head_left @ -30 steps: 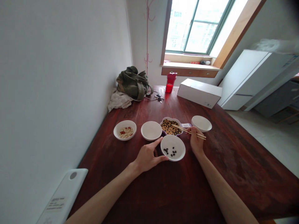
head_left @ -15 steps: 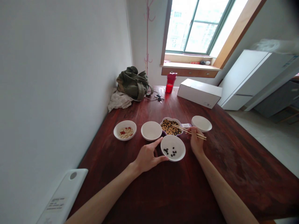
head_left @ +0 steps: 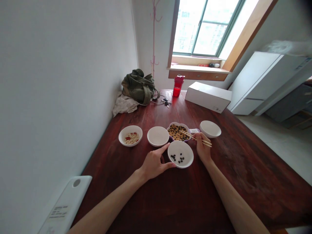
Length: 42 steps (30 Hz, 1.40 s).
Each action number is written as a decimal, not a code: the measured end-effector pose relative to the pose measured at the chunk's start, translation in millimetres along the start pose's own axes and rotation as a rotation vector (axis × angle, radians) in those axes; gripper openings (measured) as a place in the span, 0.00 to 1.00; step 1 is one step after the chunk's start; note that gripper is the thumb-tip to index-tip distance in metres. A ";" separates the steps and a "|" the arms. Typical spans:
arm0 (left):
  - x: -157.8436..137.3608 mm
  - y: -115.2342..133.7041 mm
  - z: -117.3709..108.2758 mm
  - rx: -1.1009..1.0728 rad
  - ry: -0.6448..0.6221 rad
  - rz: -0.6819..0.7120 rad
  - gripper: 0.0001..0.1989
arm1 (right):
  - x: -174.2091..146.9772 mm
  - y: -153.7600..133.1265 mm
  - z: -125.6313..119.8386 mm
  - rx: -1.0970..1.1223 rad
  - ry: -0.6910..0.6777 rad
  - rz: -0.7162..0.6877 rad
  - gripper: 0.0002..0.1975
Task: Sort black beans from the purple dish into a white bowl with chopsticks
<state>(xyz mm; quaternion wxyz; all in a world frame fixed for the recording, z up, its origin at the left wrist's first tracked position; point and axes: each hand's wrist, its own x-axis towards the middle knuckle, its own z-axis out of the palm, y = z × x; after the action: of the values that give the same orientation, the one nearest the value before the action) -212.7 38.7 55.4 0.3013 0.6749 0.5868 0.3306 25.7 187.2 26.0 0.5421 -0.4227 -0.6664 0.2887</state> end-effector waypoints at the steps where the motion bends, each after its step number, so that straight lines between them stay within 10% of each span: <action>1: -0.1 0.0 0.1 -0.002 0.001 0.001 0.48 | 0.1 -0.8 -0.1 -0.003 -0.004 -0.005 0.21; 42: -0.7 0.4 0.0 -0.013 -0.007 -0.021 0.48 | 1.4 8.4 1.3 0.088 -0.015 0.066 0.22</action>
<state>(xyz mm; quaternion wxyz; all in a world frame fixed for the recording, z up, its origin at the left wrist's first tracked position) -212.5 38.0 55.6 0.3110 0.6680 0.5906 0.3290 26.6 192.5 19.3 0.5455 -0.4181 -0.6426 0.3386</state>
